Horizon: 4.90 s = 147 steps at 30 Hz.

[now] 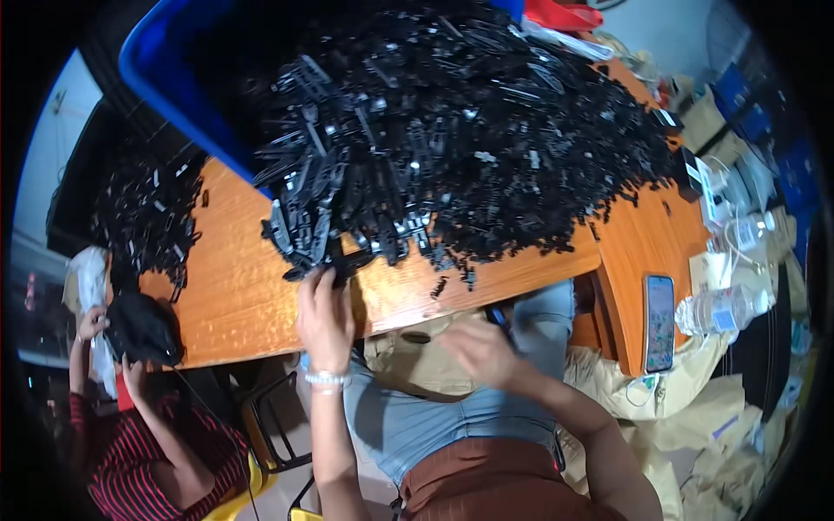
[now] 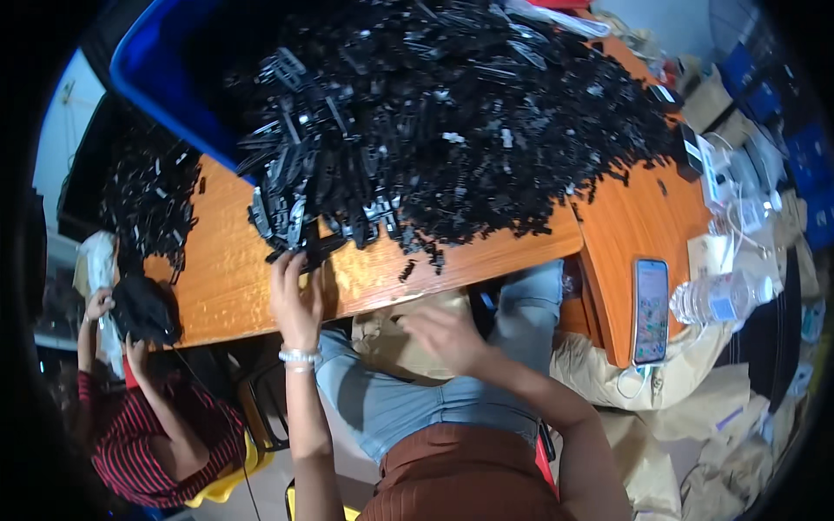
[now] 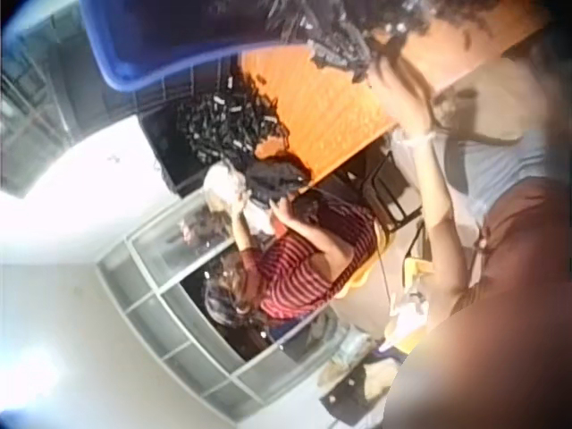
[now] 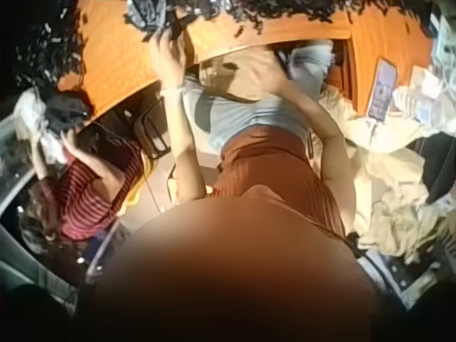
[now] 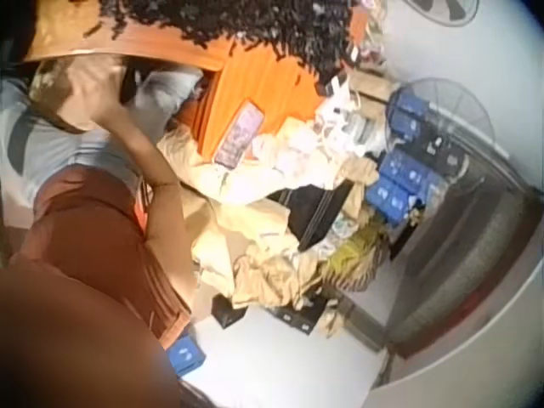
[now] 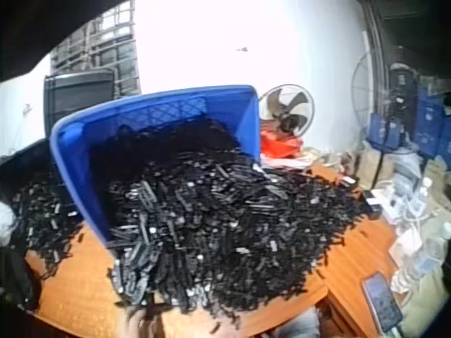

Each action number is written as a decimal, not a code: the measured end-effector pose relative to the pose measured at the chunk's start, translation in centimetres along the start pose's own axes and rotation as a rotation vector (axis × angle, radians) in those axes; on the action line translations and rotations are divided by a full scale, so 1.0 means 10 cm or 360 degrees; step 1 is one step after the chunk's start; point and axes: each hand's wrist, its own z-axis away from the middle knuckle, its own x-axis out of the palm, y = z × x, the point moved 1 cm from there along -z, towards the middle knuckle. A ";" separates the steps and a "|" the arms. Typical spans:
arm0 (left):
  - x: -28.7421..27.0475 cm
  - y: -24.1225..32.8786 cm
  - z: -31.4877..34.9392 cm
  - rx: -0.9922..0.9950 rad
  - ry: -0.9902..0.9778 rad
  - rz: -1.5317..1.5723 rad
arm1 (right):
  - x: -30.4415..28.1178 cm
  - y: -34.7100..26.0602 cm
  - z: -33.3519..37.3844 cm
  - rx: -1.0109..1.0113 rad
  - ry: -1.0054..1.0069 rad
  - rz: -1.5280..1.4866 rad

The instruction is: Inspecting small black plastic components for defects and sorting them on a wooden workbench.

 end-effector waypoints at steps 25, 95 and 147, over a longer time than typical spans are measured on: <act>0.11 0.32 0.30 -0.1134 -0.0537 0.2337 | 0.10 -0.04 -0.53 0.0944 0.0187 -0.0982; 0.34 0.56 0.42 -0.1326 -0.0076 0.2111 | 0.00 0.33 -0.44 0.0039 0.0703 0.0469; -2.97 -4.09 0.05 -0.1128 0.1171 0.0902 | 0.28 0.34 -0.49 -0.0377 0.0423 0.0773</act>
